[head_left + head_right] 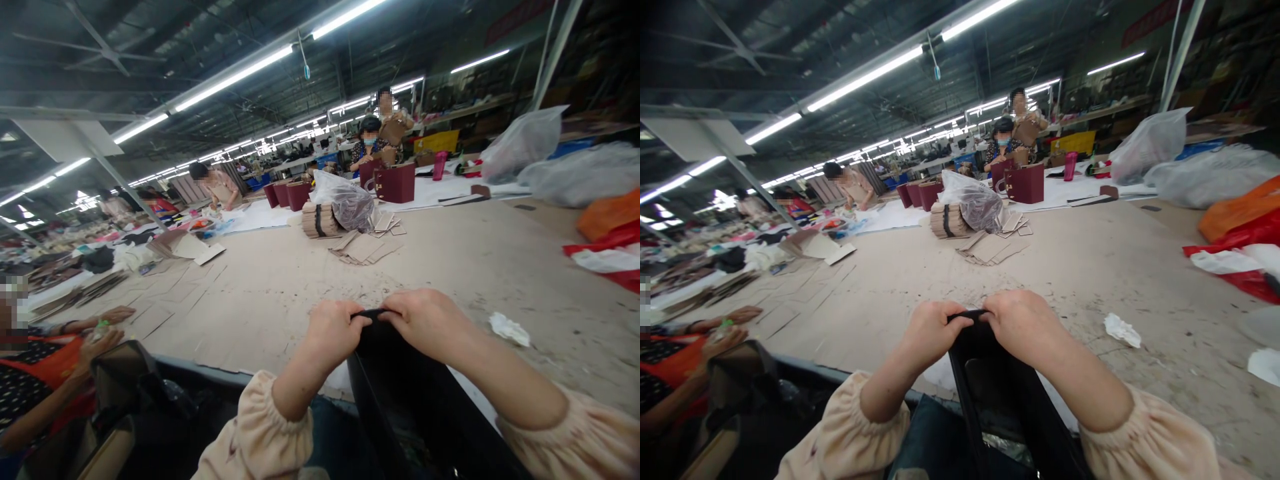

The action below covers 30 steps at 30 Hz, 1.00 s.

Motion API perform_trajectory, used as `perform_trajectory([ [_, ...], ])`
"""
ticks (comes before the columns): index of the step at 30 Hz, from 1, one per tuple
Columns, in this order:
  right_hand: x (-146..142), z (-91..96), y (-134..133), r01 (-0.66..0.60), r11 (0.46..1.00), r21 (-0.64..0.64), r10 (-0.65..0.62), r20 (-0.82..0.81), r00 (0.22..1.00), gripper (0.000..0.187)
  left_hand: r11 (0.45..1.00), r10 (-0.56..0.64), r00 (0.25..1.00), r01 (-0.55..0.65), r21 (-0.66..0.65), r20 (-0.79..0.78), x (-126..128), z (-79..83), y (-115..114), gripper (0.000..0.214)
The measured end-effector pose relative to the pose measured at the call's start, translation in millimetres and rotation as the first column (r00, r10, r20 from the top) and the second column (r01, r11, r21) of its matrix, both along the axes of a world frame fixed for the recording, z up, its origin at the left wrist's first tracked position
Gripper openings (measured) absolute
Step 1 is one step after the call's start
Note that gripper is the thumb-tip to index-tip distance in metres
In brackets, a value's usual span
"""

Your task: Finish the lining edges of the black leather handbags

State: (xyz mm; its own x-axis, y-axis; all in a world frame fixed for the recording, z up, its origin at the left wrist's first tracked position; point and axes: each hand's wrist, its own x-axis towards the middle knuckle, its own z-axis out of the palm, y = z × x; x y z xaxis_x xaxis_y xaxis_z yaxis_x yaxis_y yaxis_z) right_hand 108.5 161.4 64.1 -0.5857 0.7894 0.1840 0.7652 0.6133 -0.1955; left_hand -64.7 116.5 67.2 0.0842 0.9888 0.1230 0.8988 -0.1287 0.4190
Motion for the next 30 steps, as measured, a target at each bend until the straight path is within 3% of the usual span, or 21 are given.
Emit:
perform_trajectory([
  [9, 2.0, 0.2, 0.3, 0.005, 1.0, -0.021, -0.006, -0.014, 1.0, 0.023, 0.999, -0.021, 0.998, 0.019, 0.028, 0.067, 0.3, -8.9, -0.4, 0.02],
  [16, 9.2, 4.2, -4.5, -0.05, 0.999, -0.012, 0.049, -0.011, 0.999, 0.025, 0.998, -0.04, 0.999, 0.04, 0.046, -0.02, 6.9, -4.8, -1.3, 0.023],
  [25, -10.9, 8.6, -3.6, -0.087, 0.996, 0.008, 0.086, 0.049, 0.995, 0.02, 0.974, -0.186, 0.977, 0.197, -0.11, 0.102, -9.6, 8.8, -4.8, 0.022],
  [30, -10.0, 1.6, 0.0, -0.099, 0.995, 0.013, 0.098, 0.014, 0.995, 0.021, 0.996, -0.08, 0.997, 0.079, -0.043, -0.005, -18.2, 11.6, -18.5, 0.014],
])
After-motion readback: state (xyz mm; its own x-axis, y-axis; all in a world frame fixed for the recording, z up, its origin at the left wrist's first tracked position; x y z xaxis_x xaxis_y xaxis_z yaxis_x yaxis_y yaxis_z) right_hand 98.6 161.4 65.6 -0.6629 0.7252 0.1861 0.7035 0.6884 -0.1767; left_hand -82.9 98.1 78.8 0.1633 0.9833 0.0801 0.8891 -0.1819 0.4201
